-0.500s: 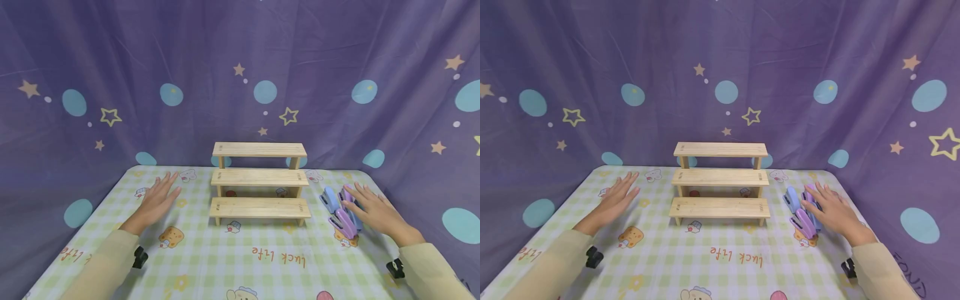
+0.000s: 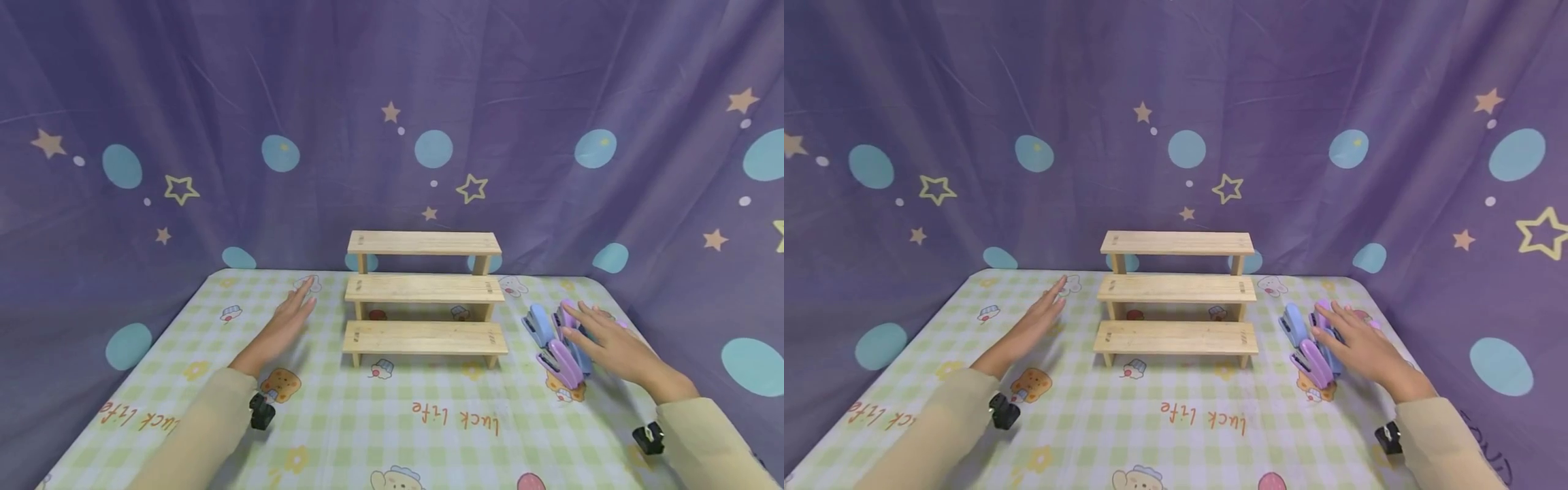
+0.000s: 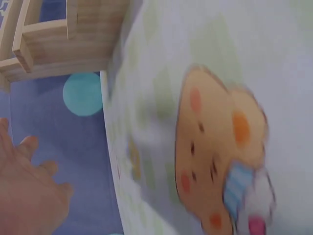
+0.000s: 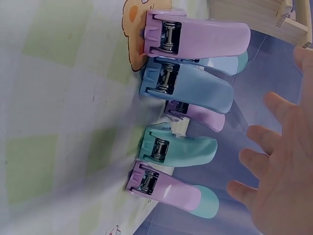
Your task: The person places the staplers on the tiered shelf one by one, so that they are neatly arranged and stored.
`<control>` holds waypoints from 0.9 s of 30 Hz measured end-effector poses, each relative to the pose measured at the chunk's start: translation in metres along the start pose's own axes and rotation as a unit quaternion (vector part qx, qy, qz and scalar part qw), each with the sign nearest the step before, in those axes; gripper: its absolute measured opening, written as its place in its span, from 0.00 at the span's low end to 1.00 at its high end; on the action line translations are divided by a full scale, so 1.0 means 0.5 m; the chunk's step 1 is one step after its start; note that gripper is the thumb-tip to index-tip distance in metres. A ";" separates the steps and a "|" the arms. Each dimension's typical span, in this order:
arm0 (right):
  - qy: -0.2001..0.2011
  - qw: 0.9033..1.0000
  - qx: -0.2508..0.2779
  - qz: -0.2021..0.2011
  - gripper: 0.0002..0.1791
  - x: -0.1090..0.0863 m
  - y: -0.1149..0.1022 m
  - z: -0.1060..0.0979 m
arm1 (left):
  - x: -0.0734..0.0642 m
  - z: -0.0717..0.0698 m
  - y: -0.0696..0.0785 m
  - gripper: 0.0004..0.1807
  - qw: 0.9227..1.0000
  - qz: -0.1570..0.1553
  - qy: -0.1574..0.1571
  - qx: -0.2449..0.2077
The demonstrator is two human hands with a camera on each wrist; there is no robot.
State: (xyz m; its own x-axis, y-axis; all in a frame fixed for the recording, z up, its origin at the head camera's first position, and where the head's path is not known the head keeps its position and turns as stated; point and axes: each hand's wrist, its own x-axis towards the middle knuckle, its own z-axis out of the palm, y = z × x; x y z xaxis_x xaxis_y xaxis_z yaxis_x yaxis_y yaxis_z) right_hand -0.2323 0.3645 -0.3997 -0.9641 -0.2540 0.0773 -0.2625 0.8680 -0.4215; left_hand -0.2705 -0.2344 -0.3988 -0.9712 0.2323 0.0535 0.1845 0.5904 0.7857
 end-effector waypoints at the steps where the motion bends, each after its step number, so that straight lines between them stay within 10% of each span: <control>1: -0.003 1.000 0.005 0.002 0.38 -0.001 0.000 -0.001 | 0.005 0.005 0.003 0.36 1.000 0.005 -0.004 -0.013; 15: 0.021 0.999 0.033 -0.038 0.33 -0.012 -0.003 -0.009 | 0.069 0.076 0.044 0.34 0.997 0.014 -0.027 -0.066; 27: 0.055 0.996 0.008 -0.072 0.24 -0.016 -0.002 -0.009 | 0.106 0.115 0.054 0.29 0.988 -0.004 0.014 -0.151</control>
State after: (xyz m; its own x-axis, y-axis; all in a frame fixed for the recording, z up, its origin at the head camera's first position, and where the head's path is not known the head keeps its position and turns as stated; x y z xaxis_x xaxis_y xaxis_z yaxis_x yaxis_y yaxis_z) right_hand -0.2243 0.3678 -0.3960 -0.9153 -0.3259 0.2368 -0.3984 0.8189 -0.4130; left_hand -0.3081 -0.1618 -0.4100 -0.9768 0.2055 0.0604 0.1279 0.3331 0.9342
